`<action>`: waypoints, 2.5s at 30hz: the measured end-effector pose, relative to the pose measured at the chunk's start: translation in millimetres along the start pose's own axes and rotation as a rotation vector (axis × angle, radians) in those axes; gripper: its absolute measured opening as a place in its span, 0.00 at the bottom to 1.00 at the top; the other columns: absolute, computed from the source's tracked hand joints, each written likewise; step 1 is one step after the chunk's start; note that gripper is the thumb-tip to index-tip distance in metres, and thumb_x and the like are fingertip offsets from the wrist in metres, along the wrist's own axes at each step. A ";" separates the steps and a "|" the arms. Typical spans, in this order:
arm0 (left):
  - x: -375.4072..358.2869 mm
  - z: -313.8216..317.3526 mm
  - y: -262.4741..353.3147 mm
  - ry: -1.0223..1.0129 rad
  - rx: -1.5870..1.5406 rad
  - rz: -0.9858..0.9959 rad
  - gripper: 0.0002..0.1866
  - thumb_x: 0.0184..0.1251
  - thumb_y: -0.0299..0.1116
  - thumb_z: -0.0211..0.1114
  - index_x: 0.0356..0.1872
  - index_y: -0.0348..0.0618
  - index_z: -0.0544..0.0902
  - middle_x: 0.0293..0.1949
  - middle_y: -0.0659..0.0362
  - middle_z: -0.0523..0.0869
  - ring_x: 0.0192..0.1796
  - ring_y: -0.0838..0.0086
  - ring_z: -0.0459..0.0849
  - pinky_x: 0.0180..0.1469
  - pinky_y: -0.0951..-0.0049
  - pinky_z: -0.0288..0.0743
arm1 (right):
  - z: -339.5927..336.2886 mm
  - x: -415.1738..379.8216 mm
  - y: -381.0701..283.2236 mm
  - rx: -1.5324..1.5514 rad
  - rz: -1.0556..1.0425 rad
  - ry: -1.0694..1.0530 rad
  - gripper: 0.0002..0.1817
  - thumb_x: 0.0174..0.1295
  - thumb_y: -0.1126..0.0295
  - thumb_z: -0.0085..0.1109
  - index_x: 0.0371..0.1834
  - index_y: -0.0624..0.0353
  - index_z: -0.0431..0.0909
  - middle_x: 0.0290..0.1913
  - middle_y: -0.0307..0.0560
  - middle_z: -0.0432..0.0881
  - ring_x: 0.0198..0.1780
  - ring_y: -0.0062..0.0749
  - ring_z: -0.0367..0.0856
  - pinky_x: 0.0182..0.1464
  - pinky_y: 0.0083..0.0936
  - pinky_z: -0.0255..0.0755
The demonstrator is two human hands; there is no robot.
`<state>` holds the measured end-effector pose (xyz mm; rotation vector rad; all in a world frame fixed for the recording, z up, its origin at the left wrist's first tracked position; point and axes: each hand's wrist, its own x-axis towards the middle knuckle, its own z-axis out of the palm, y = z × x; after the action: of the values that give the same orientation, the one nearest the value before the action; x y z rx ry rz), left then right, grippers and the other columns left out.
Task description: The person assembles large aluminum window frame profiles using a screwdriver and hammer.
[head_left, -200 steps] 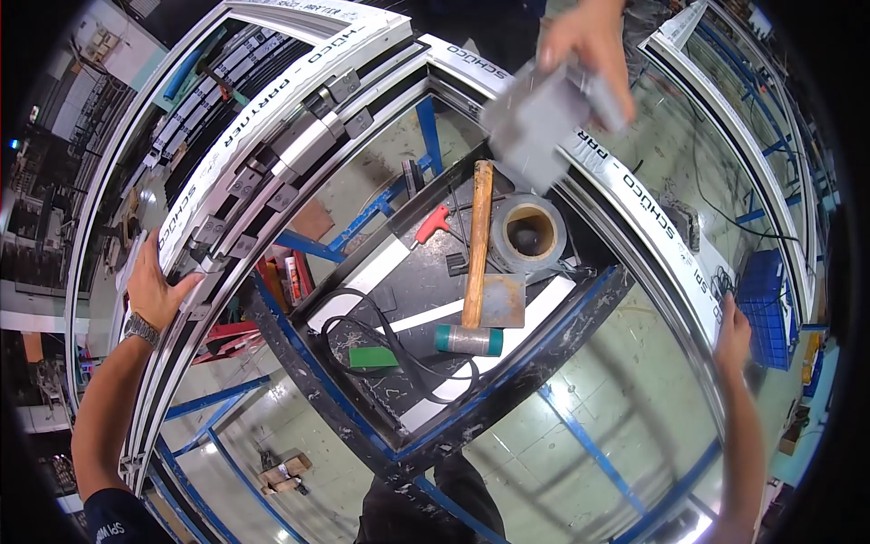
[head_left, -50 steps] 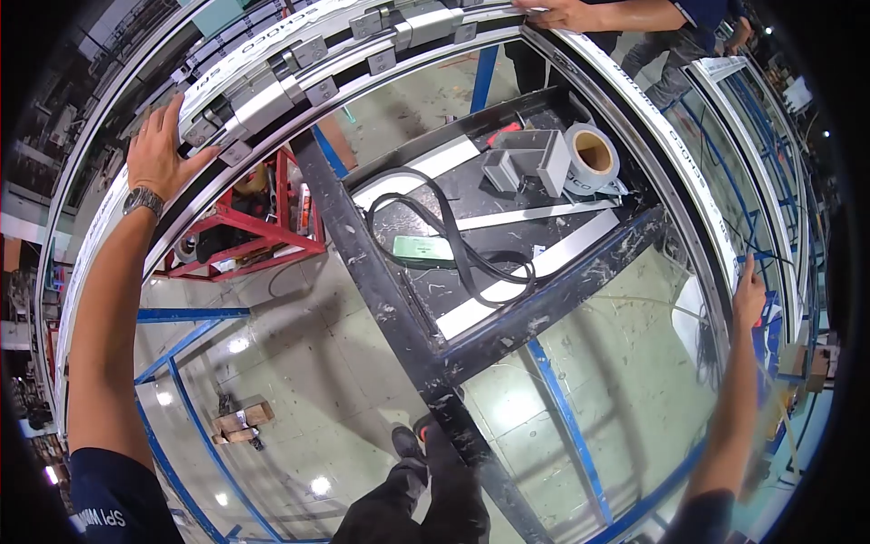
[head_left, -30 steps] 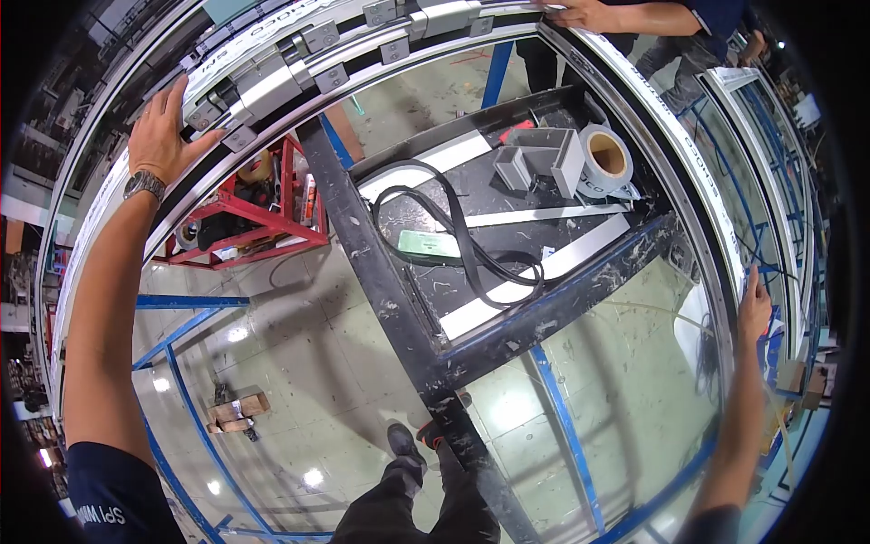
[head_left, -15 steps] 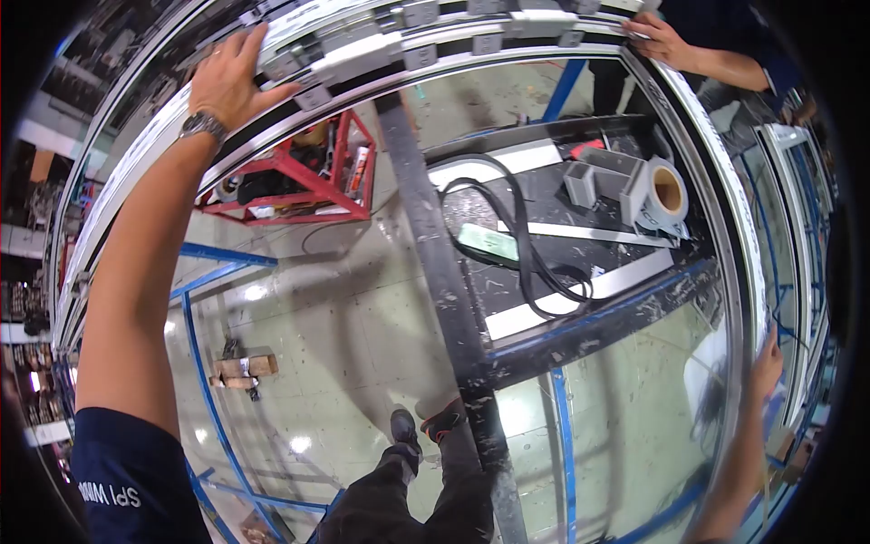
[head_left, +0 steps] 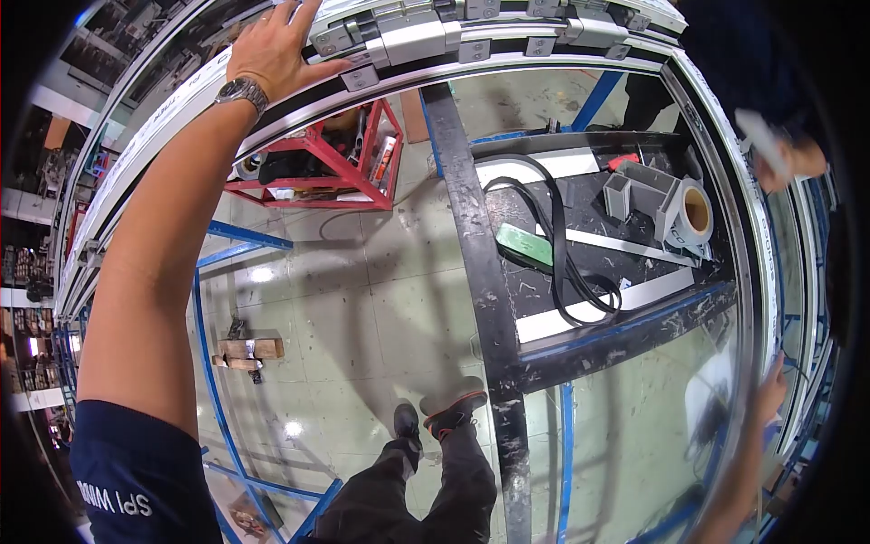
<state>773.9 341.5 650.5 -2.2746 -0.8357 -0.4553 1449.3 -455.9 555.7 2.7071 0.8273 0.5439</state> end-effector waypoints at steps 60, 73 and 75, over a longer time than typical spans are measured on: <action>-0.8 7.1 -2.6 0.001 0.015 0.004 0.51 0.56 0.74 0.66 0.74 0.51 0.68 0.62 0.52 0.79 0.60 0.52 0.82 0.58 0.56 0.78 | 22.2 -0.1 19.7 -0.269 -0.319 0.381 0.44 0.68 0.76 0.64 0.84 0.39 0.53 0.32 0.51 0.83 0.25 0.45 0.81 0.23 0.40 0.72; -0.4 8.4 -4.4 -0.008 0.009 0.011 0.50 0.57 0.71 0.67 0.75 0.49 0.66 0.64 0.51 0.78 0.62 0.52 0.81 0.60 0.56 0.77 | -58.0 -2.4 -73.7 0.351 0.481 0.060 0.47 0.69 0.26 0.42 0.49 0.67 0.87 0.41 0.64 0.87 0.45 0.57 0.85 0.50 0.44 0.73; 0.3 5.8 -3.5 -0.033 0.003 0.003 0.50 0.57 0.71 0.67 0.75 0.49 0.66 0.64 0.50 0.78 0.62 0.52 0.81 0.60 0.56 0.77 | -55.5 -1.1 -69.6 0.339 0.502 0.039 0.46 0.69 0.27 0.43 0.48 0.66 0.87 0.40 0.63 0.87 0.43 0.58 0.85 0.50 0.45 0.73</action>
<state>772.4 347.7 648.1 -2.2860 -0.8484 -0.4154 1391.5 -393.1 581.1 3.2444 0.2500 0.6005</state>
